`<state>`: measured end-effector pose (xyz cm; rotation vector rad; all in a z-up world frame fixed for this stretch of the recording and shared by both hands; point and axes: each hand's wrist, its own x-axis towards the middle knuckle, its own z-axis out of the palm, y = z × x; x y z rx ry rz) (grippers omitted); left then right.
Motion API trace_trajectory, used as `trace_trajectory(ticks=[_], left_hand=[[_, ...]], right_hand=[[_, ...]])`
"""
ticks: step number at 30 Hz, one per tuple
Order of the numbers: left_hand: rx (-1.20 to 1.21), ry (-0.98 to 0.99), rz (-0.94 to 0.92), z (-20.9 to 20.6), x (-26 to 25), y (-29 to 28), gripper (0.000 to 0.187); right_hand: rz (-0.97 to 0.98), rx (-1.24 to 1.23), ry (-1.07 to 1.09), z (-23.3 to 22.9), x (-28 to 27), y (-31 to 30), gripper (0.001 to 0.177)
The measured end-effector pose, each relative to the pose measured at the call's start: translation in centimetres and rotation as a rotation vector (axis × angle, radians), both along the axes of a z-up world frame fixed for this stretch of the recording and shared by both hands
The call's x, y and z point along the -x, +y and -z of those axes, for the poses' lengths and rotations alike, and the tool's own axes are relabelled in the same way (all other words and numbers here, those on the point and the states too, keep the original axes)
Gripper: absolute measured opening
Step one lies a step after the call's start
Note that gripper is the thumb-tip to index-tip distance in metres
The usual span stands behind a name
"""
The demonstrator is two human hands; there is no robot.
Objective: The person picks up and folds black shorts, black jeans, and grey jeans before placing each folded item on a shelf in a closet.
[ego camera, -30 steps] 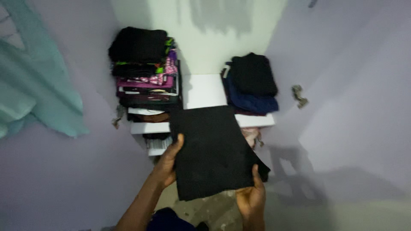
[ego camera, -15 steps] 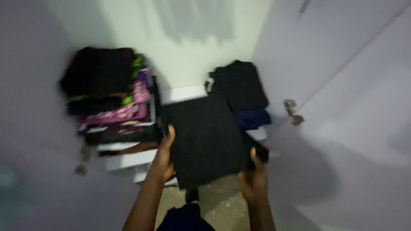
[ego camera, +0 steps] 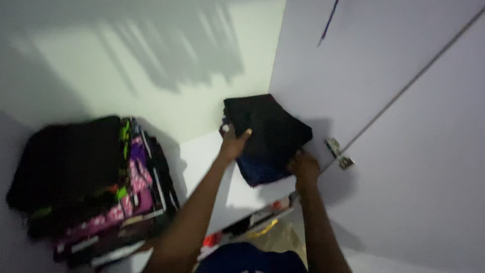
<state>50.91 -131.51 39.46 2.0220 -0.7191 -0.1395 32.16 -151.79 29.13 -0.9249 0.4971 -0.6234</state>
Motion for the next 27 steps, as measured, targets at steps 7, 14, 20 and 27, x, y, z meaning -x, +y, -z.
trace_trajectory(ticks=[7,14,20,27], left_hand=[[0.098,0.168,0.018,-0.8,1.4,2.0,0.077],[0.287,0.064,0.108,0.6,0.9,1.9,0.076],[0.095,-0.067,0.028,4.6,-0.2,1.0,0.078],[0.404,0.151,0.024,0.3,0.5,-0.2,0.101]], right_hand=[[0.522,1.014,0.282,-9.9,-2.8,6.1,0.026],[0.050,1.509,0.714,-7.8,-10.8,-2.2,0.061],[0.116,1.465,0.472,-1.9,-11.0,-3.9,0.071],[0.027,1.088,0.639,-6.9,-8.8,-1.5,0.067]])
